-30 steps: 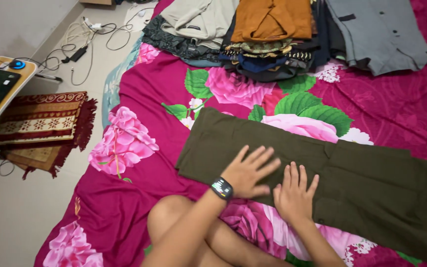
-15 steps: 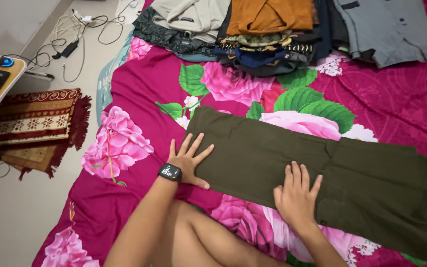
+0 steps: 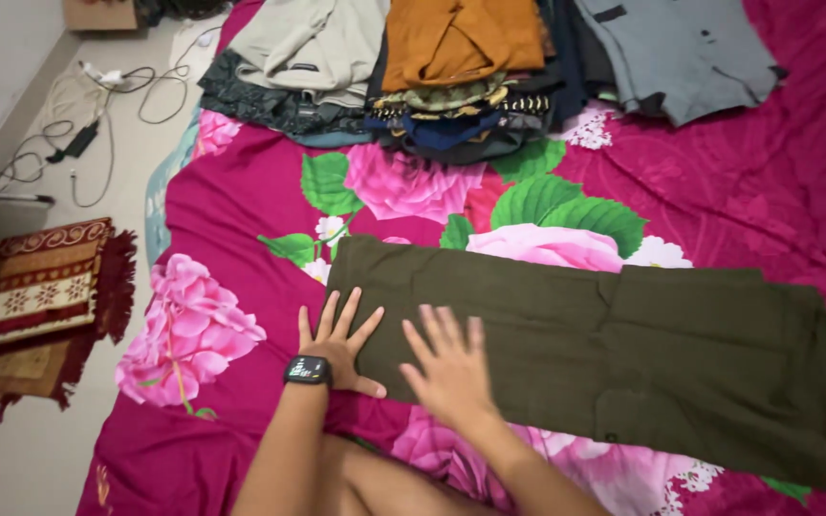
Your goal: Fold several pieces of clothing on a bed.
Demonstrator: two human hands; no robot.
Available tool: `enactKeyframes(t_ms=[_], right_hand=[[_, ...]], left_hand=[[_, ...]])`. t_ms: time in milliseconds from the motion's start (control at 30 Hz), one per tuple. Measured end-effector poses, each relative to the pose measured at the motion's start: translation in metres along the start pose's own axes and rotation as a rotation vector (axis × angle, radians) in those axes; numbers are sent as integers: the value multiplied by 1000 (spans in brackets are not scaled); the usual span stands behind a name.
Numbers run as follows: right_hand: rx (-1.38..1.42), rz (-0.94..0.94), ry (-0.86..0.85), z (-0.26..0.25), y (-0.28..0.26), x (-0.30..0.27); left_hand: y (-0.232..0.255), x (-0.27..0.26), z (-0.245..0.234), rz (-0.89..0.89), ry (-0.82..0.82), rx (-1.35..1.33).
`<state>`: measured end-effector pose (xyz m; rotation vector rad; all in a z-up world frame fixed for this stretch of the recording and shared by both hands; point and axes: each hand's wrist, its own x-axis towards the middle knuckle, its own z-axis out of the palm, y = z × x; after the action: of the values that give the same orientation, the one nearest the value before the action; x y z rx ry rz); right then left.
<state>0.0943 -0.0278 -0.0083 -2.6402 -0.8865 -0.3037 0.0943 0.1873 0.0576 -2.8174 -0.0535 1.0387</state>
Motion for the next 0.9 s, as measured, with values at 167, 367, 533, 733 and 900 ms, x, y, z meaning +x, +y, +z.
enactKeyframes(t_ms=[167, 367, 533, 733, 900], right_hand=[[-128, 190, -14, -47, 92, -64], [-450, 475, -289, -76, 82, -62], [-214, 117, -105, -40, 24, -29], [-113, -19, 21, -41, 69, -50], [-160, 178, 45, -58, 115, -89]], left_hand=[[-4, 1, 5, 30, 16, -65], [-3, -4, 5, 20, 36, -76], [3, -8, 5, -25, 44, -58], [4, -9, 11, -45, 125, -47], [12, -14, 7, -57, 168, -42]])
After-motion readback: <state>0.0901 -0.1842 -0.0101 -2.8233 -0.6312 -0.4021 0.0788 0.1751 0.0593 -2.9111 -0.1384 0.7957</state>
